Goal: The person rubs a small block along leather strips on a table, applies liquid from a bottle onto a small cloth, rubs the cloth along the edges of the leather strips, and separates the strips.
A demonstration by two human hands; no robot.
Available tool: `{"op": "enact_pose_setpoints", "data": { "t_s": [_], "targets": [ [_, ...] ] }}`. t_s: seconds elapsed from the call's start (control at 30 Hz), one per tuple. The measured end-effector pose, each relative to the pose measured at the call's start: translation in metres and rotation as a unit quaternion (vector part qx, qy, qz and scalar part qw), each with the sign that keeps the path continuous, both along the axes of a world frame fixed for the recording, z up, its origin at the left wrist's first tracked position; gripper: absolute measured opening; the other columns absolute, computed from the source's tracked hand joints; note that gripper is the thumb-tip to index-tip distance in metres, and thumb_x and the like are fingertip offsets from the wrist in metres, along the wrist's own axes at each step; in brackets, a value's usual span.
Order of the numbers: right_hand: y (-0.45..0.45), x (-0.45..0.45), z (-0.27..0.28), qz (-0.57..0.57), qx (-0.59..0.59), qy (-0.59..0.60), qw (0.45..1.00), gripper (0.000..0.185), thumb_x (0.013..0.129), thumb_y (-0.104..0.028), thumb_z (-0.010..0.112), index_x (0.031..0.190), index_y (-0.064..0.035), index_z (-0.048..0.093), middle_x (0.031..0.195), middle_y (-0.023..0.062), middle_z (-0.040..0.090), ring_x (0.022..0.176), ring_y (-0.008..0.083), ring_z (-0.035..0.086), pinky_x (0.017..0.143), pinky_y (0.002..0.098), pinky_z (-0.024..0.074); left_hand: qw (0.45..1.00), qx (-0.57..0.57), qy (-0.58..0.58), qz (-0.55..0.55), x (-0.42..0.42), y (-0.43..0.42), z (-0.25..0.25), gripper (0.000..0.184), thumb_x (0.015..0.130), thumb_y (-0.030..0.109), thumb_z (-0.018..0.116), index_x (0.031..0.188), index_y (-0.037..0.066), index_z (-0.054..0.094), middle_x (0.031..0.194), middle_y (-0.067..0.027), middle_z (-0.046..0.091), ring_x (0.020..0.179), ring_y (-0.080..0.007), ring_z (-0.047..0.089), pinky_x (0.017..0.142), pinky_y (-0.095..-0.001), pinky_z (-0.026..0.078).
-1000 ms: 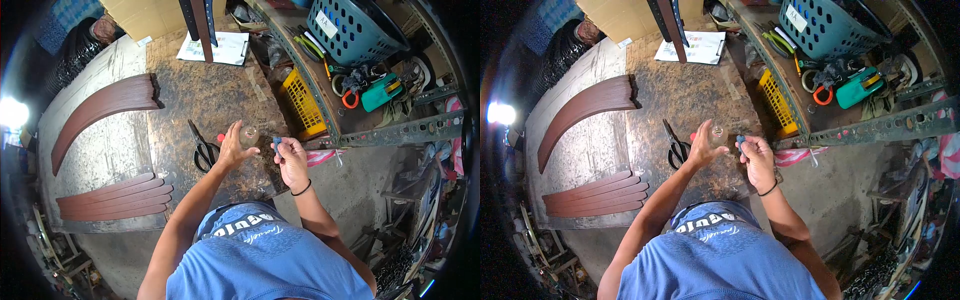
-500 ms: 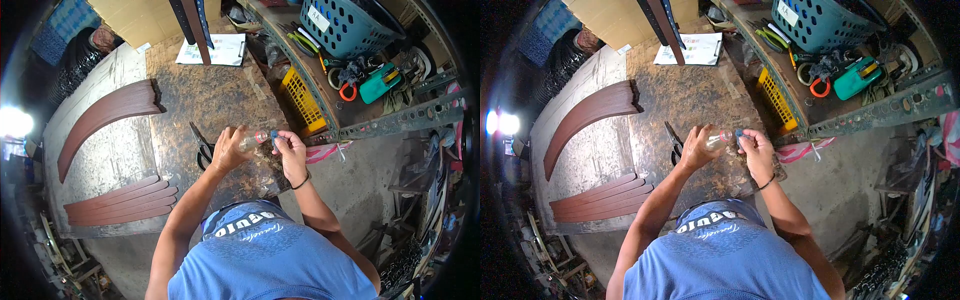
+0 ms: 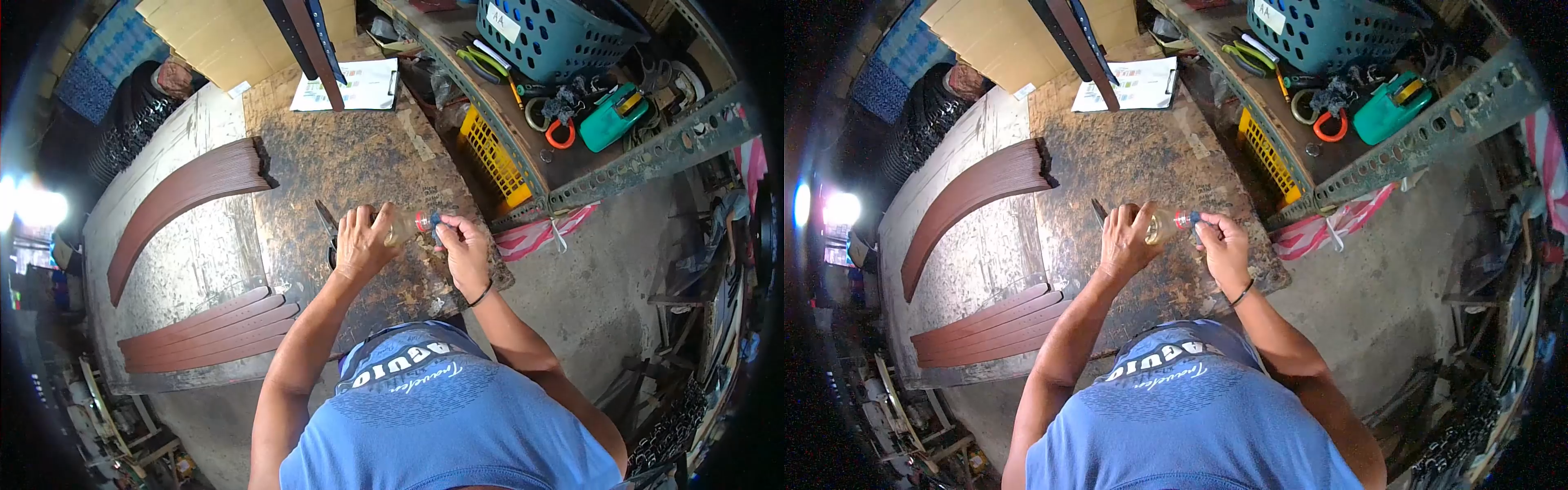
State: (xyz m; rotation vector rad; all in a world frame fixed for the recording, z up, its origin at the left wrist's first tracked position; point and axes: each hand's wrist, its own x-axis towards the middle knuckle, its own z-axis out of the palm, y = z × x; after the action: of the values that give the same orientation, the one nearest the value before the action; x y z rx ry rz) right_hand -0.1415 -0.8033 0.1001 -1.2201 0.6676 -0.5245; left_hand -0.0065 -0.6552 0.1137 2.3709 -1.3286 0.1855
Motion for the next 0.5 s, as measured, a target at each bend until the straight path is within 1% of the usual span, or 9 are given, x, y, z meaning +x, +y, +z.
{"op": "enact_pose_setpoints", "data": {
  "t_s": [0.03, 0.1, 0.17, 0.2, 0.27, 0.33, 0.4, 0.47, 0.5],
  "targets": [
    [0.002, 0.001, 0.001, -0.012, 0.002, -0.008, 1.0, 0.022, 0.093, -0.008, 0.068, 0.111, 0.0033, 0.067, 0.08, -0.0024, 0.061, 0.07, 0.0039, 0.056, 0.06, 0.0228, 0.0529, 1.0, -0.004, -0.02, -0.004, 0.0, 0.0, 0.001, 0.075, 0.063, 0.026, 0.084, 0.13, 0.013, 0.054, 0.101, -0.0122, 0.055, 0.095, -0.0316, 0.055, 0.084, -0.0435, 0.044],
    [0.004, 0.001, 0.001, -0.017, 0.01, -0.01, 1.0, 0.021, 0.093, -0.008, 0.067, 0.111, 0.003, 0.067, 0.081, -0.0023, 0.061, 0.07, 0.004, 0.056, 0.06, 0.023, 0.053, 0.999, -0.006, -0.041, -0.01, 0.001, 0.001, 0.005, 0.075, 0.063, 0.025, 0.084, 0.13, 0.014, 0.053, 0.101, -0.0125, 0.054, 0.095, -0.0317, 0.055, 0.083, -0.0437, 0.044],
    [0.005, 0.0, -0.002, -0.022, 0.019, -0.013, 0.999, 0.021, 0.093, -0.009, 0.067, 0.111, 0.0026, 0.067, 0.082, -0.0022, 0.061, 0.07, 0.0041, 0.056, 0.06, 0.0233, 0.0531, 0.998, 0.001, -0.056, -0.026, 0.001, 0.003, 0.013, 0.069, 0.066, 0.022, 0.084, 0.128, 0.013, 0.055, 0.099, -0.0128, 0.055, 0.094, -0.0328, 0.055, 0.082, -0.045, 0.044],
    [0.005, 0.001, -0.007, -0.017, 0.015, -0.004, 1.0, 0.02, 0.094, -0.009, 0.067, 0.111, 0.0018, 0.067, 0.084, -0.0022, 0.061, 0.071, 0.0043, 0.056, 0.06, 0.0235, 0.0535, 0.998, 0.002, -0.057, -0.029, 0.002, 0.002, 0.012, 0.069, 0.066, 0.022, 0.084, 0.128, 0.013, 0.055, 0.099, -0.0128, 0.055, 0.094, -0.0328, 0.055, 0.082, -0.045, 0.044],
    [0.005, 0.0, -0.011, -0.016, 0.013, 0.005, 1.0, 0.02, 0.094, -0.009, 0.067, 0.111, 0.0011, 0.067, 0.085, -0.0023, 0.061, 0.072, 0.0045, 0.057, 0.06, 0.0238, 0.0539, 0.994, -0.001, -0.11, -0.016, 0.004, 0.0, 0.008, 0.063, 0.07, 0.027, 0.082, 0.126, 0.012, 0.057, 0.099, -0.0128, 0.055, 0.093, -0.0321, 0.055, 0.081, -0.0448, 0.044],
    [0.008, 0.001, -0.008, -0.006, 0.063, -0.004, 0.998, 0.018, 0.095, -0.009, 0.065, 0.111, -0.0007, 0.067, 0.087, -0.0024, 0.062, 0.074, 0.0048, 0.057, 0.06, 0.0236, 0.0538, 0.991, 0.001, -0.129, -0.026, 0.007, 0.001, 0.01, 0.061, 0.071, 0.029, 0.081, 0.125, 0.012, 0.058, 0.098, -0.0127, 0.055, 0.093, -0.0319, 0.055, 0.081, -0.0447, 0.044],
    [0.01, 0.001, -0.011, -0.009, 0.068, -0.017, 0.997, 0.017, 0.096, -0.009, 0.064, 0.111, -0.0012, 0.067, 0.088, -0.0024, 0.062, 0.075, 0.0048, 0.057, 0.06, 0.0235, 0.0536, 0.988, 0.002, -0.148, -0.034, 0.007, 0.001, 0.012, 0.06, 0.071, 0.031, 0.081, 0.124, 0.012, 0.059, 0.098, -0.0127, 0.055, 0.092, -0.0318, 0.056, 0.08, -0.0446, 0.043],
    [0.011, 0.0, -0.012, -0.012, 0.073, -0.029, 0.997, 0.016, 0.096, -0.008, 0.063, 0.111, -0.0017, 0.067, 0.089, -0.0024, 0.063, 0.076, 0.0047, 0.057, 0.061, 0.0234, 0.0533, 0.993, 0.014, -0.114, -0.021, 0.005, 0.001, 0.015, 0.071, 0.062, 0.023, 0.084, 0.127, 0.017, 0.056, 0.102, -0.0126, 0.054, 0.097, -0.0326, 0.056, 0.086, -0.0469, 0.044],
    [0.011, 0.0, -0.01, -0.009, 0.067, -0.026, 0.997, 0.016, 0.097, -0.008, 0.063, 0.111, -0.0017, 0.067, 0.09, -0.0023, 0.063, 0.077, 0.0048, 0.057, 0.062, 0.0235, 0.0533, 0.993, 0.015, -0.115, -0.023, 0.005, 0.0, 0.015, 0.071, 0.062, 0.023, 0.084, 0.127, 0.017, 0.056, 0.102, -0.0126, 0.054, 0.097, -0.0326, 0.056, 0.086, -0.0469, 0.044]
  ]
}}
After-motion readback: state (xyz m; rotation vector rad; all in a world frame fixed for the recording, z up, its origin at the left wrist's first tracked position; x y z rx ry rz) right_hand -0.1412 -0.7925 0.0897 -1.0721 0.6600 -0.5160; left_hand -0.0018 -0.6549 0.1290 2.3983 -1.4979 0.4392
